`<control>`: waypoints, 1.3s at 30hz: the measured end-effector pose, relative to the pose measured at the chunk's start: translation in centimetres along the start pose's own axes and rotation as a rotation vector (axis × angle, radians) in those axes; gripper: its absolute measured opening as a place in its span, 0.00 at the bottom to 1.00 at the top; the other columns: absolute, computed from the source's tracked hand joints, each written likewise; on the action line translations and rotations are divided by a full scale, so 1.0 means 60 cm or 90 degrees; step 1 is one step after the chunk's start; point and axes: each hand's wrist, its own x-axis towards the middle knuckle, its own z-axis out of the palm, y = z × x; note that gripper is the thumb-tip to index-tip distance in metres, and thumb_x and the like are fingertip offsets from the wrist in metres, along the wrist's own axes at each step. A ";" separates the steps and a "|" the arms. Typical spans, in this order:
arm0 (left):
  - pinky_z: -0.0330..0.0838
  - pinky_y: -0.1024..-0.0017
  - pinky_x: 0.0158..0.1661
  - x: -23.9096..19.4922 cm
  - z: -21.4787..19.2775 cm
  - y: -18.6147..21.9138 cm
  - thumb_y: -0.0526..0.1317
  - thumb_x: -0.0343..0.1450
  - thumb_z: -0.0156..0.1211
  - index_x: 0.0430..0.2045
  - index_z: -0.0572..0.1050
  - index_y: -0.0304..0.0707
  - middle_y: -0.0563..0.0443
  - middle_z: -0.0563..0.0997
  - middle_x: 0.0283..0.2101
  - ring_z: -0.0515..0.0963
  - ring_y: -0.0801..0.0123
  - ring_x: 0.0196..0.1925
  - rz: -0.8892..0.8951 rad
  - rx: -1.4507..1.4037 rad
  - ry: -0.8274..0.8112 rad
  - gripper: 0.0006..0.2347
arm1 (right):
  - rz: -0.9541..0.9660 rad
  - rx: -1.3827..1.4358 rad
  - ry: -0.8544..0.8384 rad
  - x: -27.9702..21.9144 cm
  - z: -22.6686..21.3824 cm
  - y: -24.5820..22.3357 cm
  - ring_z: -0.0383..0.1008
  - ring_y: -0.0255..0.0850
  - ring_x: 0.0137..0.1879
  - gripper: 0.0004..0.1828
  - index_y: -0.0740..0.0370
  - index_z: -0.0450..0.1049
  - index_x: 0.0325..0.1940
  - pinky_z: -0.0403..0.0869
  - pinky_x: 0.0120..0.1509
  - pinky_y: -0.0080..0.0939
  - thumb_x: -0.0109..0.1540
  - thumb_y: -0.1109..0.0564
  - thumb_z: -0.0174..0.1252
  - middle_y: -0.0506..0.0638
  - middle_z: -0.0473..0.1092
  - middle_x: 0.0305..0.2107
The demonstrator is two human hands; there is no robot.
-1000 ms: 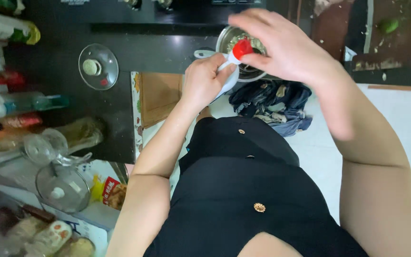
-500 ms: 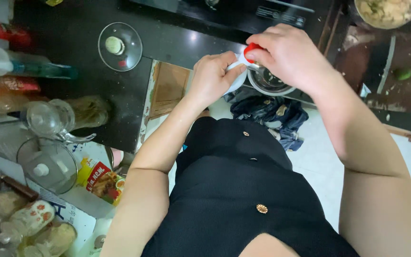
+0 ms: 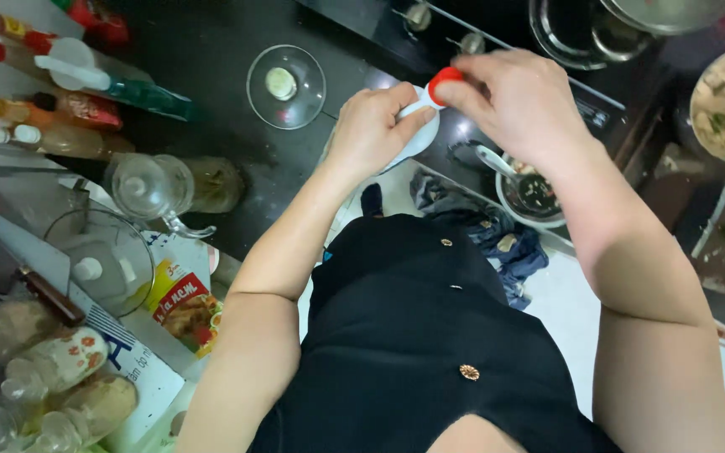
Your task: The person takes limes from the refrigerator and washes them at the sink, chops green herbs on a cutting board with a knife, then squeezes lime juice by hand into a bowl containing chopped chili and garlic, pours in liquid from a bottle, and stirs the mixture with a spoon.
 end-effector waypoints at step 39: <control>0.79 0.64 0.26 0.176 -0.393 -1.114 0.30 0.60 0.64 0.24 0.82 0.25 0.46 0.84 0.26 0.81 0.63 0.26 -0.381 -0.325 0.805 0.05 | 0.557 0.494 0.174 -0.214 0.352 0.324 0.76 0.44 0.44 0.25 0.64 0.74 0.67 0.75 0.48 0.41 0.67 0.52 0.61 0.58 0.78 0.48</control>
